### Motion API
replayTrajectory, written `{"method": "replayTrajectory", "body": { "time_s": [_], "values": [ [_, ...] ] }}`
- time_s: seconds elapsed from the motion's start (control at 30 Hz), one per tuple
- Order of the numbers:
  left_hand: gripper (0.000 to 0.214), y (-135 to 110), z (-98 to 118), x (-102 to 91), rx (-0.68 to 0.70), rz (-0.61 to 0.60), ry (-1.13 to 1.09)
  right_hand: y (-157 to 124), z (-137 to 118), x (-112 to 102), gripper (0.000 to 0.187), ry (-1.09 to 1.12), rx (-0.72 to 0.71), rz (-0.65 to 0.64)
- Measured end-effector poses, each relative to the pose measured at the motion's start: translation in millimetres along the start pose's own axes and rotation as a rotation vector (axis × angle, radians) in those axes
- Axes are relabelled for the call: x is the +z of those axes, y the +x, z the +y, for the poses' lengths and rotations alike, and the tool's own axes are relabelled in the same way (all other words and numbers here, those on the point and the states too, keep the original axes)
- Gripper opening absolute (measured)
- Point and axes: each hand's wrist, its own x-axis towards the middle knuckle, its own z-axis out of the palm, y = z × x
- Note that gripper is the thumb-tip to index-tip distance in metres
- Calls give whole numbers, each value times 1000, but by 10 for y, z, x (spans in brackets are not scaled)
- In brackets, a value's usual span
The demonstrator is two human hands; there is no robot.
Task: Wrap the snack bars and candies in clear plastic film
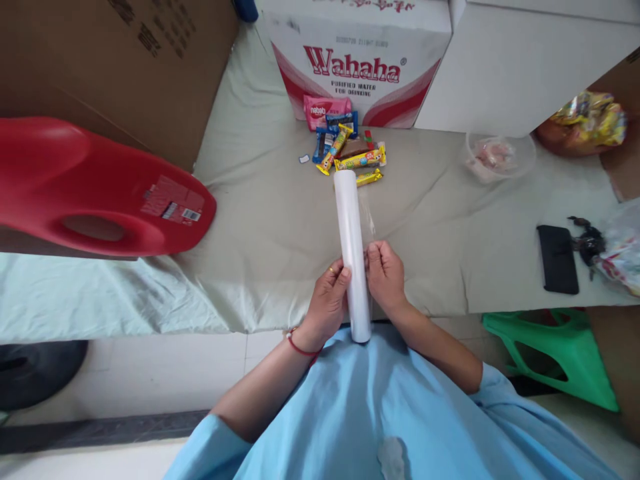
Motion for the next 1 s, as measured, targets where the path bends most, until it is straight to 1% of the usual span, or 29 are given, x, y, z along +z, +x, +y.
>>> {"method": "replayTrajectory", "body": {
  "time_s": [0.07,0.17,0.23,0.3,0.33,0.4,0.53,0.6,0.67,0.73,0.8,0.83,0.9,1.0],
  "values": [
    [49,3,17,14,-9,-1,-78,23,-9,-21,41,-30,-48,-30],
    [56,40,27,38,-29,20,-145,53,-95,-57,38,-82,-134,-151],
    [59,89,28,46,-46,21,-106,68,-176,-87,36,-132,-212,-205],
    [59,143,46,29,-71,26,-25,94,-242,-141,36,-167,-266,-217],
    [58,166,67,9,-91,35,7,113,-261,-182,36,-167,-269,-211],
    [55,195,136,-54,-123,52,10,164,-273,-289,36,-137,-233,-173],
    [52,192,293,-178,-144,23,-176,235,-278,-495,37,-62,-142,-75],
    [50,185,319,-186,-158,31,-210,225,-318,-545,36,-57,-147,-91],
    [52,188,310,-158,-148,81,-118,198,-382,-566,34,-118,-196,-131],
    [56,201,302,-136,-123,162,48,178,-438,-588,34,-221,-255,-146],
    [58,214,334,-161,-105,236,165,185,-453,-639,35,-300,-275,-121],
    [57,217,369,-196,-100,258,178,199,-439,-676,36,-315,-265,-96],
    [50,208,464,-293,-103,246,111,238,-376,-760,38,-300,-217,-42],
    [41,164,594,-414,-160,175,-94,284,-245,-845,41,-216,-132,-1]
  ]
}}
